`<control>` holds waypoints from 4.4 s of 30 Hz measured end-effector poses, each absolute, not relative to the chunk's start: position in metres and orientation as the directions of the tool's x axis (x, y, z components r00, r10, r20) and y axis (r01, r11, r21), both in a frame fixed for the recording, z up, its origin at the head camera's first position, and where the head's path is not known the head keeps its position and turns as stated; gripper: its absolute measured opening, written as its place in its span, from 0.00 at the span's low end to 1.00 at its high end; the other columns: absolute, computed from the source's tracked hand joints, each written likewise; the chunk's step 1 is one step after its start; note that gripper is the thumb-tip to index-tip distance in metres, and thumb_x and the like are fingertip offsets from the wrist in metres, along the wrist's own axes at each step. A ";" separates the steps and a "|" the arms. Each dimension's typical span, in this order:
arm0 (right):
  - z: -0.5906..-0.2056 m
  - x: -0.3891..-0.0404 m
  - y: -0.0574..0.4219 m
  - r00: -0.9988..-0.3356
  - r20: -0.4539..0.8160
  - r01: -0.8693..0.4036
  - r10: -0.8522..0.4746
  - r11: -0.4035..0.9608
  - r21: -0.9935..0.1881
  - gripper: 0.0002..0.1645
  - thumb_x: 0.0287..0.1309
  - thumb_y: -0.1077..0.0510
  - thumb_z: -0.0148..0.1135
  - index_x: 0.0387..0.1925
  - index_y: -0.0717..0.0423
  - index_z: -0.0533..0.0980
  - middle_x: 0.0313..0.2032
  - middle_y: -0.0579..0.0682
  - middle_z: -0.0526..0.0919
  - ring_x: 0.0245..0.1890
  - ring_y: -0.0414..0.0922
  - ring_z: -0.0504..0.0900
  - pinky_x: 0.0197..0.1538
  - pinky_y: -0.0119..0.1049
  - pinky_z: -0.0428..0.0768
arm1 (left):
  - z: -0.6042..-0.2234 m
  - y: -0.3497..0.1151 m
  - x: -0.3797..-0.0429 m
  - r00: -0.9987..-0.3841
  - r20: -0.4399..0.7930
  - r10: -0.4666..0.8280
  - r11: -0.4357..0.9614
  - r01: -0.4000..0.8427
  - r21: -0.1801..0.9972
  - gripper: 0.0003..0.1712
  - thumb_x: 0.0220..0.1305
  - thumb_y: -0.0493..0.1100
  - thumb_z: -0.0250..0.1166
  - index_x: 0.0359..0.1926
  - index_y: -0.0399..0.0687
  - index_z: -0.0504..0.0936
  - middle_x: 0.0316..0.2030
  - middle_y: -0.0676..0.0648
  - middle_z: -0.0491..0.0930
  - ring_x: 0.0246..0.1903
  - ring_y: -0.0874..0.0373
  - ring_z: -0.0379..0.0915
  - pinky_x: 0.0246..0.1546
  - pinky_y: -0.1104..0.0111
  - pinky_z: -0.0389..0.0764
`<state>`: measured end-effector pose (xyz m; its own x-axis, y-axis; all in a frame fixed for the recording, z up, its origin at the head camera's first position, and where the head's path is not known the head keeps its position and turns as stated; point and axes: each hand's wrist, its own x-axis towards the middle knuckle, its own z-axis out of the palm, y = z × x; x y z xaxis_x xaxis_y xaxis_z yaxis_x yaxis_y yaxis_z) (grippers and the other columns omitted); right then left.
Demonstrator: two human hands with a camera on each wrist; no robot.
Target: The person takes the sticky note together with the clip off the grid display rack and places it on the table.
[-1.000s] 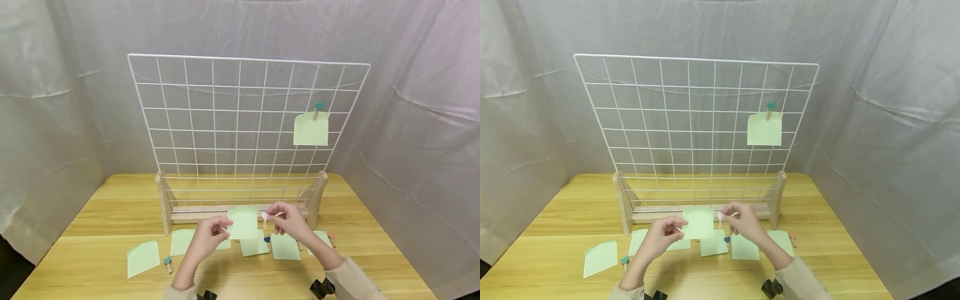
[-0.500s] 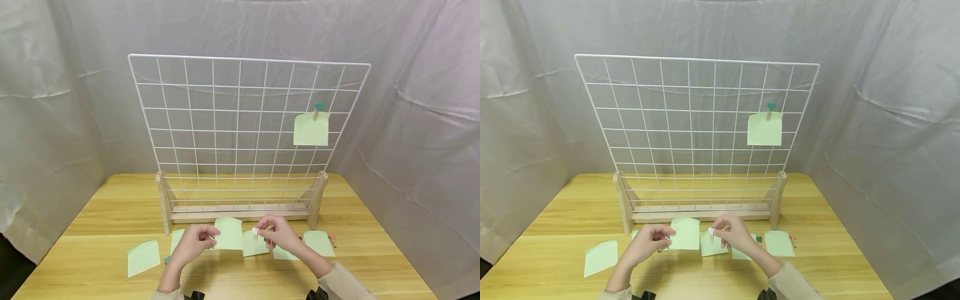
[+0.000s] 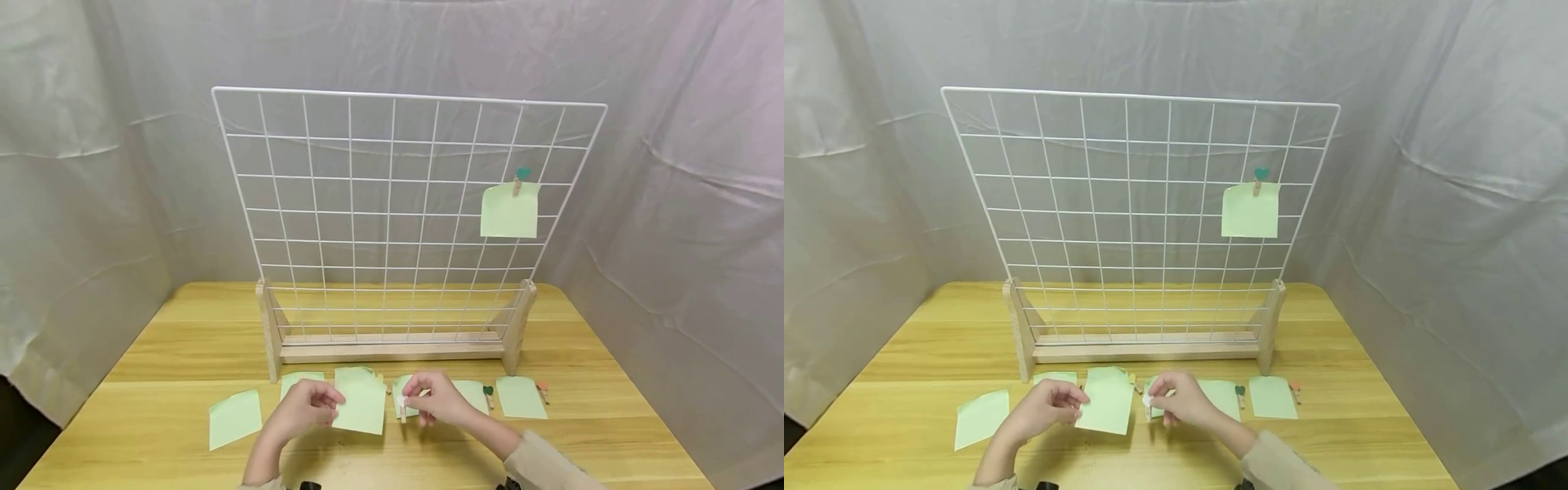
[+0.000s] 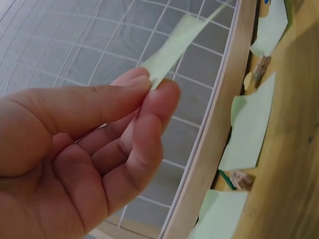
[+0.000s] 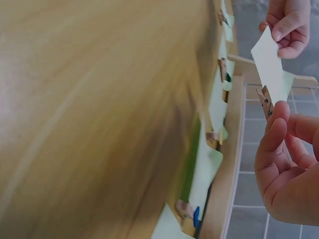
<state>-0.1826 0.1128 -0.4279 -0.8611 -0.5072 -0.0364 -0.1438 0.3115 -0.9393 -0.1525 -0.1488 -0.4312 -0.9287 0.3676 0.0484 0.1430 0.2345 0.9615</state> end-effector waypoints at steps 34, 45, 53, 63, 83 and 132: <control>-0.468 -0.180 0.101 -0.772 -0.218 -0.101 -0.597 0.453 -0.886 0.04 0.47 0.70 0.60 0.24 0.61 0.74 0.16 0.49 0.76 0.07 0.35 0.68 0.10 0.22 0.64 | -0.458 -0.158 -0.138 -0.895 -0.144 0.423 0.335 0.006 0.942 0.04 0.45 0.22 0.60 0.23 0.30 0.75 0.17 0.46 0.74 0.14 0.56 0.73 0.16 0.69 0.74; -0.471 -0.180 0.103 -0.781 -0.217 -0.128 -0.585 0.490 -0.862 0.05 0.47 0.68 0.61 0.23 0.59 0.74 0.14 0.47 0.76 0.07 0.34 0.68 0.10 0.22 0.63 | -0.453 -0.158 -0.134 -0.900 -0.197 0.390 0.402 -0.026 0.915 0.01 0.48 0.27 0.62 0.24 0.31 0.77 0.16 0.44 0.77 0.11 0.55 0.73 0.13 0.69 0.74; -0.465 -0.182 0.108 -0.785 -0.223 -0.123 -0.578 0.498 -0.859 0.05 0.47 0.68 0.61 0.23 0.59 0.73 0.16 0.48 0.77 0.07 0.35 0.68 0.10 0.23 0.63 | -0.449 -0.160 -0.132 -0.914 -0.200 0.354 0.433 -0.030 0.901 0.05 0.50 0.29 0.61 0.31 0.30 0.77 0.20 0.46 0.78 0.10 0.56 0.73 0.11 0.68 0.74; -0.458 -0.188 0.117 -0.787 -0.189 -0.139 -0.587 0.467 -0.873 0.02 0.50 0.66 0.59 0.25 0.61 0.74 0.18 0.51 0.78 0.08 0.36 0.70 0.11 0.24 0.66 | -0.444 -0.158 -0.135 -0.927 -0.123 0.353 0.442 0.049 0.896 0.15 0.53 0.35 0.62 0.37 0.25 0.74 0.25 0.46 0.77 0.17 0.50 0.74 0.23 0.62 0.74; -0.427 -0.204 0.144 -0.845 -0.123 -0.116 -0.520 0.404 -0.908 0.09 0.56 0.60 0.56 0.31 0.65 0.73 0.22 0.52 0.78 0.12 0.40 0.74 0.14 0.26 0.68 | -0.427 -0.128 -0.162 -0.953 0.118 0.279 0.499 0.249 0.830 0.10 0.60 0.39 0.57 0.36 0.34 0.78 0.25 0.49 0.76 0.24 0.59 0.70 0.24 0.71 0.72; -0.265 -0.233 0.184 -0.915 0.310 -0.398 -0.258 0.449 -0.800 0.11 0.56 0.61 0.57 0.33 0.70 0.74 0.24 0.55 0.78 0.16 0.46 0.76 0.18 0.32 0.73 | -0.345 -0.047 -0.221 -0.841 0.294 0.455 0.522 0.519 0.677 0.09 0.61 0.41 0.57 0.36 0.40 0.80 0.26 0.53 0.76 0.25 0.63 0.68 0.27 0.71 0.71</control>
